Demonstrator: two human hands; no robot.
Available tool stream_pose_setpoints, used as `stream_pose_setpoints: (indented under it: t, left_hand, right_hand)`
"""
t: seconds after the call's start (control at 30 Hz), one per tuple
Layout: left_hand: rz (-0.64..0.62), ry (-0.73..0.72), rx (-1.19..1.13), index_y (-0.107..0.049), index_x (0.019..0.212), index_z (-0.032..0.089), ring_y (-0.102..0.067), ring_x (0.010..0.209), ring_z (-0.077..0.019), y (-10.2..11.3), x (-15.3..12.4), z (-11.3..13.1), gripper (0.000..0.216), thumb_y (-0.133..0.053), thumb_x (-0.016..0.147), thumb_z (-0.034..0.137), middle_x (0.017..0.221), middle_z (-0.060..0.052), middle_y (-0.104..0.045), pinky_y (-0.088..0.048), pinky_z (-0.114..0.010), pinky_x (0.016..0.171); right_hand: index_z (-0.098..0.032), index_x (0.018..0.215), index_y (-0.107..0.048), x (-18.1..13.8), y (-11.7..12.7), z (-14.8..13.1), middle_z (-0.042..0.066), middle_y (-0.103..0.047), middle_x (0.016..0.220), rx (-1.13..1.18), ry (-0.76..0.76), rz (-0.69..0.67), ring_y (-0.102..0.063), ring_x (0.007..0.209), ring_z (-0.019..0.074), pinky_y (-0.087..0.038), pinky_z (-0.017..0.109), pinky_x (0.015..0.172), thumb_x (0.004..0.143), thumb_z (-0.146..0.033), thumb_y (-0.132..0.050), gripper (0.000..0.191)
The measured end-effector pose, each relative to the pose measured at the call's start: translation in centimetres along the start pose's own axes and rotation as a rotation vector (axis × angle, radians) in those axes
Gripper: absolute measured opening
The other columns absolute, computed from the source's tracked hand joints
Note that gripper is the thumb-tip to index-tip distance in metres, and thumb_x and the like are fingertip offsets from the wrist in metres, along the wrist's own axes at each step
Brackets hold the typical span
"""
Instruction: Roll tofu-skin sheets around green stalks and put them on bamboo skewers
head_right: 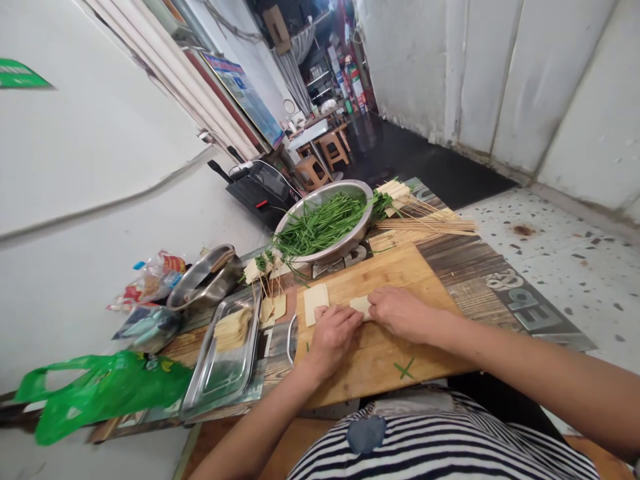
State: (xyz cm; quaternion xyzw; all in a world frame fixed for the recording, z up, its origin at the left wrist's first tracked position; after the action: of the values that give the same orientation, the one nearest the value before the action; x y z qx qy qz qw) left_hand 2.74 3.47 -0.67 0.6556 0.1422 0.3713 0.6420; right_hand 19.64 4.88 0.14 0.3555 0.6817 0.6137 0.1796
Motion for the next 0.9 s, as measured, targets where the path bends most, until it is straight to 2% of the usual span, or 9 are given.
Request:
stream_pose_setpoints:
  t: [0.1, 0.23, 0.3, 0.4, 0.57, 0.63, 0.8, 0.9]
  left_hand:
    - [0.004, 0.012, 0.012, -0.065, 0.106, 0.022, -0.055, 0.091, -0.0185, 0.1, 0.2, -0.2, 0.021, -0.046, 0.098, 0.02, 0.097, -0.005, -0.067, -0.029, -0.037, 0.079]
    - [-0.037, 0.071, -0.07, -0.069, 0.093, 0.023, -0.056, 0.083, -0.0168, 0.3, 1.2, -0.7, 0.023, -0.048, 0.096, 0.016, 0.086, -0.003, -0.067, -0.029, -0.035, 0.076]
    - [-0.04, 0.081, -0.106, -0.07, 0.09, 0.023, -0.057, 0.08, -0.0164, 0.2, 1.5, -0.9, 0.023, -0.049, 0.094, 0.015, 0.084, -0.003, -0.068, -0.03, -0.035, 0.074]
    - [0.021, 0.098, -0.059, -0.069, 0.094, 0.022, -0.059, 0.079, -0.017, 0.1, 1.2, -0.9, 0.02, -0.049, 0.096, 0.019, 0.085, -0.004, -0.069, -0.03, -0.035, 0.076]
    - [0.094, 0.059, 0.073, -0.066, 0.103, 0.021, -0.058, 0.097, -0.0201, 0.0, 0.9, -0.3, 0.018, -0.05, 0.097, 0.028, 0.101, -0.007, -0.069, -0.03, -0.039, 0.085]
    - [0.068, 0.083, 0.049, -0.067, 0.101, 0.022, -0.058, 0.095, -0.0197, 0.1, 1.4, -0.6, 0.017, -0.051, 0.097, 0.025, 0.096, -0.006, -0.07, -0.03, -0.039, 0.084]
    - [-0.052, 0.118, -0.057, -0.071, 0.091, 0.022, -0.057, 0.087, -0.0188, 0.3, 2.7, -1.7, 0.018, -0.054, 0.095, 0.025, 0.09, -0.005, -0.069, -0.032, -0.039, 0.08]
    - [-0.039, 0.124, -0.004, -0.07, 0.096, 0.021, -0.057, 0.089, -0.0198, -0.1, 2.8, -1.7, 0.019, -0.052, 0.095, 0.024, 0.093, -0.006, -0.069, -0.032, -0.04, 0.081]
  right_hand:
    - [-0.014, 0.073, -0.064, -0.3, -0.2, -0.1, 0.006, -0.057, 0.075, -0.047, 0.024, 0.111, -0.044, 0.071, 0.017, -0.029, 0.032, 0.065, 0.097, -0.018, -0.041, 0.034]
    - [-0.012, 0.087, -0.065, -1.1, -1.3, -0.6, 0.007, -0.058, 0.082, -0.134, 0.145, 0.204, -0.045, 0.077, 0.0194, -0.031, 0.034, 0.07, 0.098, -0.017, -0.036, 0.03]
    - [-0.011, 0.091, -0.065, -1.2, -1.5, -0.7, 0.007, -0.058, 0.082, -0.154, 0.167, 0.19, -0.044, 0.076, 0.0198, -0.031, 0.034, 0.069, 0.097, -0.015, -0.036, 0.029]
    - [-0.012, 0.087, -0.065, -0.6, -1.0, -0.2, 0.007, -0.059, 0.082, -0.102, 0.086, 0.134, -0.045, 0.076, 0.0191, -0.031, 0.034, 0.07, 0.098, -0.016, -0.038, 0.029]
    - [-0.014, 0.071, -0.064, 1.1, -0.2, 1.2, 0.004, -0.057, 0.077, 0.028, 0.031, 0.007, -0.043, 0.069, 0.0152, -0.029, 0.03, 0.063, 0.094, -0.021, -0.049, 0.028]
    - [-0.014, 0.071, -0.064, 1.2, -0.1, 1.4, 0.005, -0.057, 0.078, 0.017, 0.024, 0.021, -0.043, 0.07, 0.0154, -0.029, 0.03, 0.064, 0.094, -0.02, -0.049, 0.028]
    - [-0.014, 0.088, -0.066, 0.6, 0.0, 1.0, 0.007, -0.059, 0.085, -0.057, 0.105, 0.121, -0.046, 0.081, 0.019, -0.033, 0.032, 0.07, 0.097, -0.019, -0.043, 0.026]
    - [-0.014, 0.085, -0.066, 1.1, -0.4, 1.5, 0.007, -0.059, 0.081, -0.003, 0.087, 0.137, -0.046, 0.078, 0.0176, -0.033, 0.03, 0.068, 0.096, -0.018, -0.043, 0.026]
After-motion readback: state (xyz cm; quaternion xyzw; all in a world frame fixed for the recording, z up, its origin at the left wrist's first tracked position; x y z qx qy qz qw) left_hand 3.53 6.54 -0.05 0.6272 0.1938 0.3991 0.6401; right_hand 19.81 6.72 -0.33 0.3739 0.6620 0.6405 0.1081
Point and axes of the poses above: each hand's wrist, its own x-axis towards the middle knuckle, its own y-axis out of the back of the hand, z = x × y, the point moved 3 cm from there along x, towards the middle knuckle
